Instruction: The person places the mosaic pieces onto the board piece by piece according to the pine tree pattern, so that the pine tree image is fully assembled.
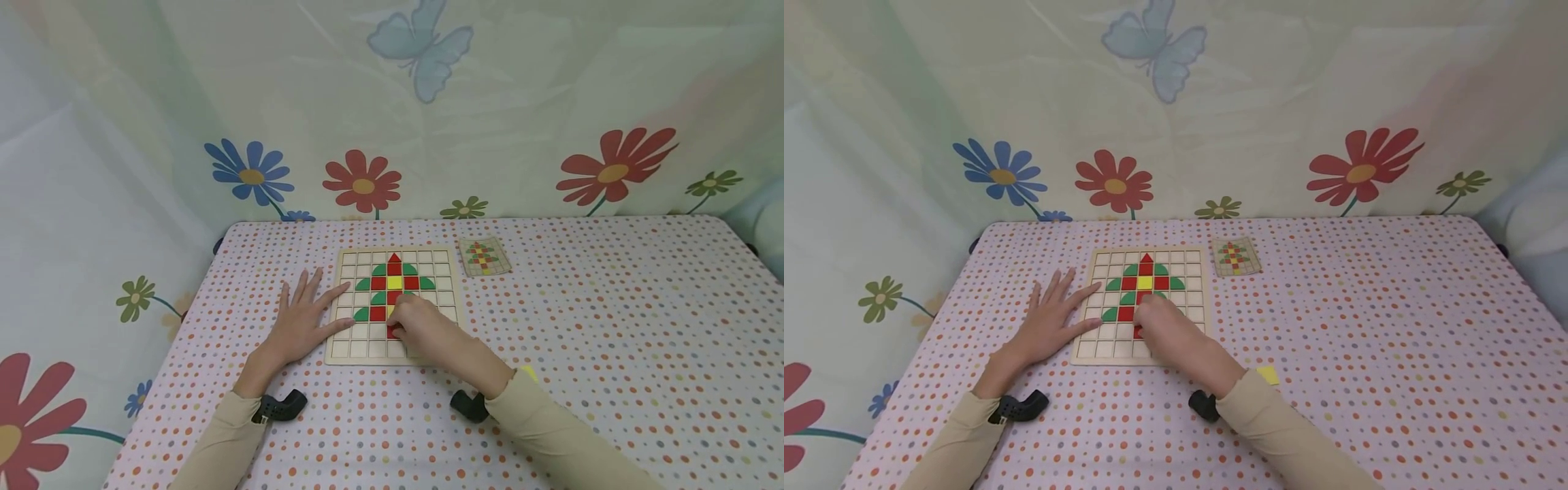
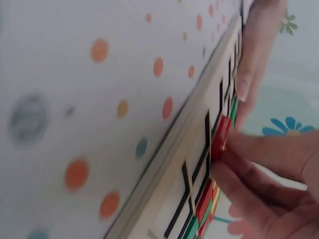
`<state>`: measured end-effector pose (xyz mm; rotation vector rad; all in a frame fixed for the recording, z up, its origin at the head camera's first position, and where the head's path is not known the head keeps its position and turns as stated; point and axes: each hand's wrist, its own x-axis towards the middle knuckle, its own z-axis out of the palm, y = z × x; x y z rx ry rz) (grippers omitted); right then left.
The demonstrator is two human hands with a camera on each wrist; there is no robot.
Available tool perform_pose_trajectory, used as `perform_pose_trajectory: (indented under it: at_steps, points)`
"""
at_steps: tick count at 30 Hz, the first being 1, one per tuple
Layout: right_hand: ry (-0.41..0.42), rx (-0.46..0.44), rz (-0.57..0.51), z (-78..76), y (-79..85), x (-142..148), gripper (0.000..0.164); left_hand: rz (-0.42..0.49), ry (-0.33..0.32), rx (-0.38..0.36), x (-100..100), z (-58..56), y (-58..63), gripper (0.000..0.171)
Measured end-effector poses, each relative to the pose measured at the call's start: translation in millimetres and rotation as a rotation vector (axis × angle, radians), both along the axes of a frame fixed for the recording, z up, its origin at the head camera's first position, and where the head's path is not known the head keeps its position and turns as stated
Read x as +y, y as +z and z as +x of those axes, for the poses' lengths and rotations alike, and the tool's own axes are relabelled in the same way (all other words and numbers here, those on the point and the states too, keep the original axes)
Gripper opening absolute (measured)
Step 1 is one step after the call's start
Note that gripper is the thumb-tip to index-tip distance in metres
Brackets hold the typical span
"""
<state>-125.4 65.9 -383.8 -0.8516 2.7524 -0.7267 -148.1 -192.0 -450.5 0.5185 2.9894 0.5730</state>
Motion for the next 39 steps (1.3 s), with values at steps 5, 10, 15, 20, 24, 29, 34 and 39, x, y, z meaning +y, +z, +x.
perform_pose_trajectory:
  at_steps: [5,10,15,20,24,29,34,39]
  points:
    - [0.071,-0.142,-0.112,2.5,8.3,24.1,0.015,-0.006,0.004,0.004,-0.1,0.5,0.0,0.076]
    - [0.17,-0.162,-0.101,7.7,16.0,60.2,0.015,-0.003,0.002,-0.002,0.4,-0.6,-0.4,0.076]
    - [0.177,-0.162,-0.041,15.9,20.1,97.5,0.016,-0.001,0.003,0.002,0.6,-0.8,1.0,0.077]
    - [0.129,-0.192,0.016,29.8,14.6,133.1,0.021,0.002,0.003,-0.002,0.9,0.3,0.5,0.077]
    - [0.1,-0.163,0.057,40.6,6.6,159.8,0.031,0.004,0.0,0.003,0.6,1.2,1.3,0.076]
    - [0.078,-0.149,0.053,43.8,0.3,178.9,0.034,0.012,0.004,0.013,-1.0,2.2,2.0,0.076]
    - [0.073,-0.174,0.04,41.9,-2.9,183.4,0.033,0.011,0.003,0.002,-0.6,1.0,1.4,0.076]
    - [0.073,-0.205,0.003,40.0,-4.9,184.8,0.032,0.011,0.002,-0.006,-0.3,0.4,0.1,0.076]
